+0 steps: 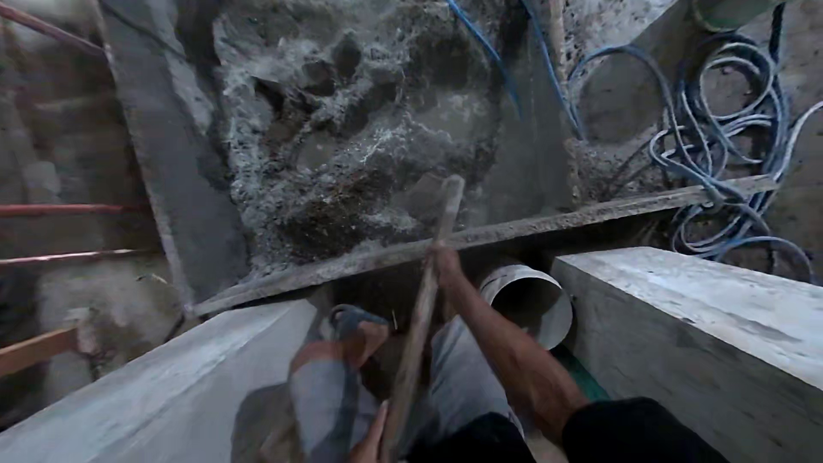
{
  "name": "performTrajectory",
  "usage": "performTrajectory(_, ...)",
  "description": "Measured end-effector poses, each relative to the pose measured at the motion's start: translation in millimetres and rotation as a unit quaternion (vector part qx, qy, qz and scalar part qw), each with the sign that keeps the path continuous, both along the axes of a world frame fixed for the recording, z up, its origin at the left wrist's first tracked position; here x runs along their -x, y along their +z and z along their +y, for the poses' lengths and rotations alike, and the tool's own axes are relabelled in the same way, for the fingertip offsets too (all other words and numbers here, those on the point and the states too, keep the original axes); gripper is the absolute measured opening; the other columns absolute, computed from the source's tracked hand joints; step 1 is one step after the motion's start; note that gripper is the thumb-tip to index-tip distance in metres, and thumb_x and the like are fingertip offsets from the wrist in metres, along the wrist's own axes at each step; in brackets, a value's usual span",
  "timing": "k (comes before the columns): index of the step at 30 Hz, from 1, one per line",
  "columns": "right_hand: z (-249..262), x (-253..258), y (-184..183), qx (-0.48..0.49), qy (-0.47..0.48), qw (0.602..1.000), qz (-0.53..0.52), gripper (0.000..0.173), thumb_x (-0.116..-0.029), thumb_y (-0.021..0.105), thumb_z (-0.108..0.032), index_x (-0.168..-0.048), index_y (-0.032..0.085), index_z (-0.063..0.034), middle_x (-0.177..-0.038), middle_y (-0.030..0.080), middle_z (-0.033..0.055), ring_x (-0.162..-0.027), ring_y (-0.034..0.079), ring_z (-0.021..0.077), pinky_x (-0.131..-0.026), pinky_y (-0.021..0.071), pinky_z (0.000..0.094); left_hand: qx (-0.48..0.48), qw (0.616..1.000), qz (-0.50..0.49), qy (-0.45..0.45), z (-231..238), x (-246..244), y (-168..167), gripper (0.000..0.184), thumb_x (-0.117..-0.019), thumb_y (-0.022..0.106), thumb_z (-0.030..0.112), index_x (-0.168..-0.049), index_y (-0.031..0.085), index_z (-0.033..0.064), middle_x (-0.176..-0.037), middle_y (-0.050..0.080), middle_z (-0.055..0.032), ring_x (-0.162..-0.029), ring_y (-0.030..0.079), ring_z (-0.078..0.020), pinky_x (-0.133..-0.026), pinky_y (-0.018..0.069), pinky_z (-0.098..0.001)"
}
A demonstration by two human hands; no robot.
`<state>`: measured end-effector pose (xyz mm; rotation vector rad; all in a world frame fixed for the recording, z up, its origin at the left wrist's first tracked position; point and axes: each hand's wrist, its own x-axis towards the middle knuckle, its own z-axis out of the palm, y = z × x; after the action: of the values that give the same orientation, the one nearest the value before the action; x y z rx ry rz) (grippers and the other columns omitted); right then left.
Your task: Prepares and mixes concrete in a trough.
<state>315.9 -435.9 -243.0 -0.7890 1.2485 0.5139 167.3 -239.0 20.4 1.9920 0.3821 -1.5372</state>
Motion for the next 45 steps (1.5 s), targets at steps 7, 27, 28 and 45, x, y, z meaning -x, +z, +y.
performTrajectory(7,-104,-53,-113,0.141,-0.006,0.99,-0.028,0.018,-0.1005,0.055,-0.012,-0.115,0.054,-0.0011,-0.076,0.06,0.0061,-0.058,0.059,0.0152,-0.055,0.0555,0.0331,0.096,0.995,0.035,-0.01,-39,-66,-189,0.085,-0.093,0.07,0.014,-0.164,0.023,0.0101,-0.152,0.051,-0.0194,-0.134,0.056,-0.0272,-0.113,0.0455,-0.0443)
performTrajectory(27,139,-80,-273,0.074,0.105,0.982,0.137,0.041,-0.1021,0.061,-0.019,-0.135,0.054,0.0044,-0.118,0.063,0.0221,-0.095,0.063,0.0281,-0.085,0.0538,0.0446,0.018,0.985,0.166,0.052,136,-205,-238,0.058,-0.0986,0.064,0.016,-0.151,0.041,0.0115,-0.084,0.061,-0.006,-0.058,0.057,-0.0127,-0.053,0.051,-0.029)
performTrajectory(28,139,-89,-268,0.077,0.103,0.984,0.126,0.042,-0.1012,0.061,-0.019,-0.136,0.053,0.0037,-0.119,0.062,0.0223,-0.096,0.062,0.0288,-0.085,0.0535,0.0461,0.023,0.986,0.161,0.046,138,-220,-232,0.057,-0.0988,0.063,0.018,-0.151,0.042,0.0125,-0.08,0.06,-0.0044,-0.055,0.056,-0.0122,-0.051,0.0503,-0.0282)
performTrajectory(45,49,-176,-208,0.202,0.075,0.972,-0.097,0.046,-0.0918,0.062,-0.005,-0.135,0.047,0.0006,-0.094,0.063,0.0136,-0.066,0.065,0.0208,-0.061,0.0597,0.0391,0.022,1.0,0.014,-0.014,107,-122,-348,0.075,-0.0954,0.07,0.016,-0.16,0.033,0.0134,-0.139,0.061,-0.0213,-0.124,0.062,-0.0359,-0.106,0.0495,-0.0537)
